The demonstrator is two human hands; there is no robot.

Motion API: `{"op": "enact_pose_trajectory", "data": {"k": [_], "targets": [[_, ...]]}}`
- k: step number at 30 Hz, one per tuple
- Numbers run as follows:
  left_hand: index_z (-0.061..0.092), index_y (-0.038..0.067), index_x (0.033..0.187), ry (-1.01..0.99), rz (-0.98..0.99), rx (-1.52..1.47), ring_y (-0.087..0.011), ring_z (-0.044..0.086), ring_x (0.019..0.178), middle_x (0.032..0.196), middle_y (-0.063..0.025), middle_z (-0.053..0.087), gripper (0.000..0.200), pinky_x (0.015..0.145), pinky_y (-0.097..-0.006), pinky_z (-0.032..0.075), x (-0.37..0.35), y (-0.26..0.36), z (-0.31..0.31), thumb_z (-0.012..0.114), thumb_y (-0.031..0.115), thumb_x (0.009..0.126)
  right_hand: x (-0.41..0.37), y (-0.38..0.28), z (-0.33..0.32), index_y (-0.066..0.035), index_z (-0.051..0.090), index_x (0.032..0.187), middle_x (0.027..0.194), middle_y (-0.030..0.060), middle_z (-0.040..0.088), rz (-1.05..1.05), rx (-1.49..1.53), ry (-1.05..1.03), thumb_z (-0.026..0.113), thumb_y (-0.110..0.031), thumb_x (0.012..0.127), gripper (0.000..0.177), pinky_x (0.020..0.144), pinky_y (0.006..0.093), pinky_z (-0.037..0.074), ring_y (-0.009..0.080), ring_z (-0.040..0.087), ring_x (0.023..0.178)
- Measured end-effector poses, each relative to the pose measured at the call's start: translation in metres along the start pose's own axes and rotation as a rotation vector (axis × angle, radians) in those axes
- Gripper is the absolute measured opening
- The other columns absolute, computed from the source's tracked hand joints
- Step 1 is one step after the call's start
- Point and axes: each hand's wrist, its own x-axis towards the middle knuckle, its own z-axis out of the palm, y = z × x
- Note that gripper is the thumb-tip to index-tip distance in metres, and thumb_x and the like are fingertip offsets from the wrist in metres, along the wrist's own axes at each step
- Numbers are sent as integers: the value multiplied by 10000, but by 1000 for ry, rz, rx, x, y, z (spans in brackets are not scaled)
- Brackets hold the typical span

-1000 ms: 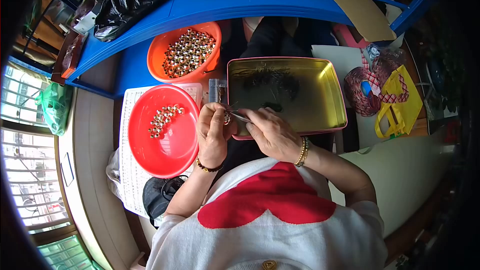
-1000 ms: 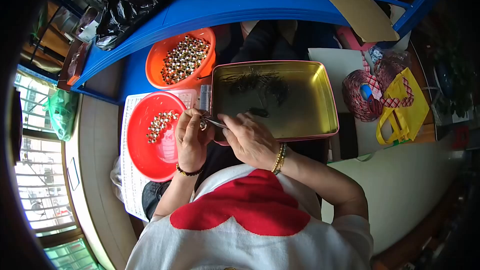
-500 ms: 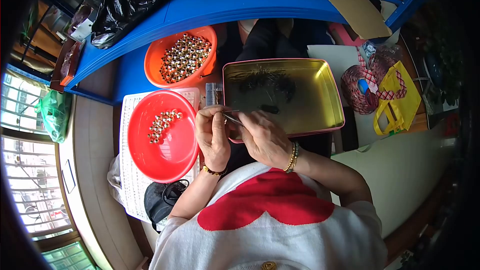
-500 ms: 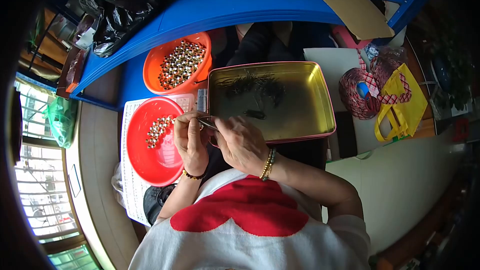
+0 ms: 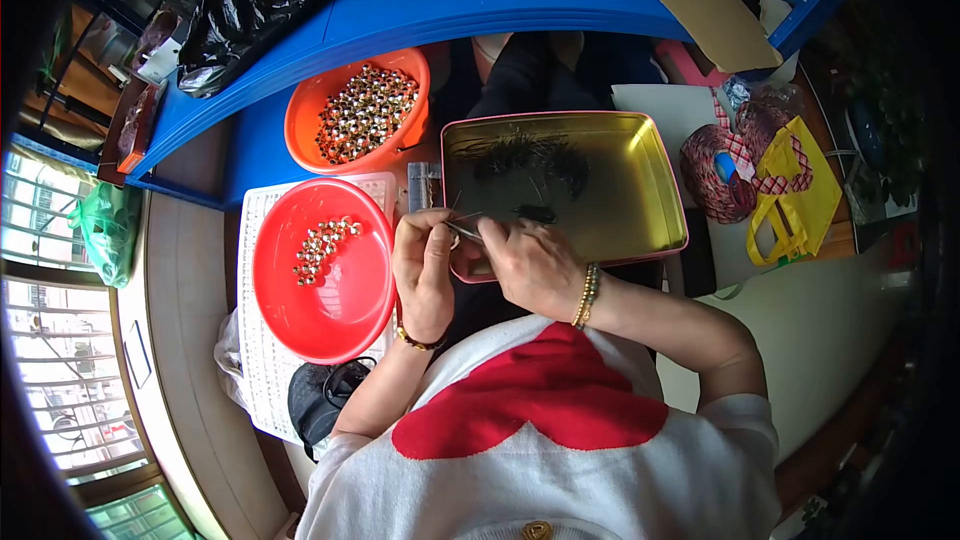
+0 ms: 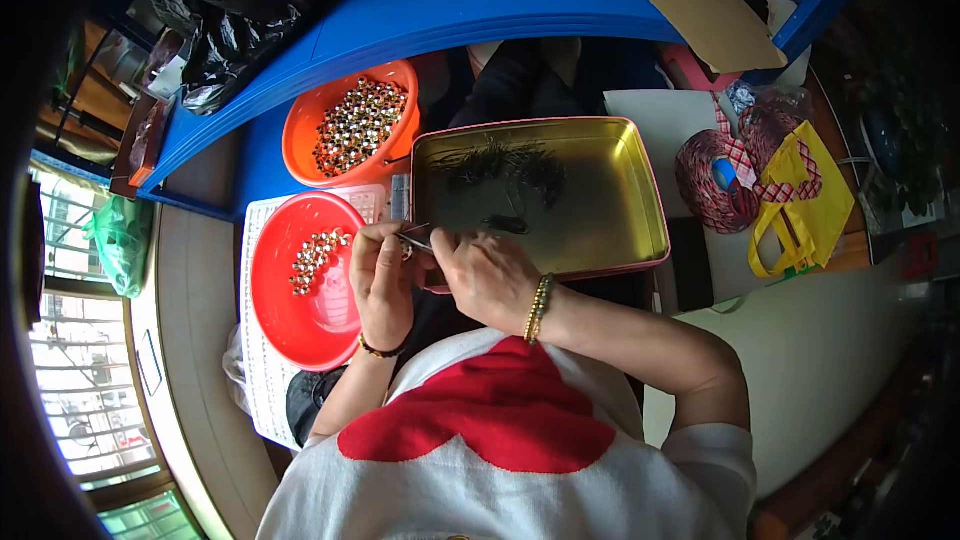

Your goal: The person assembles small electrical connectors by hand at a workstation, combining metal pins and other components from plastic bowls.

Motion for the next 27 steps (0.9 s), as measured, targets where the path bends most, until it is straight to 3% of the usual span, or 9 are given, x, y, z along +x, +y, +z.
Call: {"op": "enact_pose_trajectory", "data": {"k": [6,9,14,20,23,27], "targets": [[408,25,1231,-206,-333,-471,-222,613,830,1069,-121,547,405,599,-270,514,11,15,-17,323,334,984,1,3,-7,-9,438,864,677,174,568,-2,41,27,524,-57,774,134,575,392,501,309,609,655],[438,37,1195,-239,-363,-420,-211,608,838,1113,-128,531,429,605,-258,520,9,12,-20,372,390,960,3,2,-11,-15,431,849,673,166,561,-16,25,13,526,-49,772,127,573,392,502,311,608,658],[470,2,1122,-176,-54,-42,-148,608,731,881,-84,597,227,610,-249,503,7,12,-14,498,119,929,3,4,-16,-21,425,844,683,150,560,-29,9,8,526,-63,795,120,560,392,499,312,606,663],[502,-11,1053,-82,74,131,-96,565,690,875,-61,546,169,605,-210,469,0,12,-9,530,69,907,-5,-3,-16,-25,423,822,625,153,562,42,238,-37,508,-98,854,117,532,436,462,336,592,595],[498,-13,1036,-76,154,166,-94,563,684,861,-60,536,153,597,-211,467,0,11,-7,527,65,907,-9,-5,-11,-27,425,817,597,150,558,46,415,43,491,-114,873,124,514,463,433,348,585,572],[502,-2,1033,-74,39,-31,-103,566,673,843,-59,559,149,591,-222,465,2,13,-6,521,87,915,-4,-6,-22,-25,435,830,642,148,555,73,368,-20,482,-133,882,128,578,450,424,347,574,616]]}}
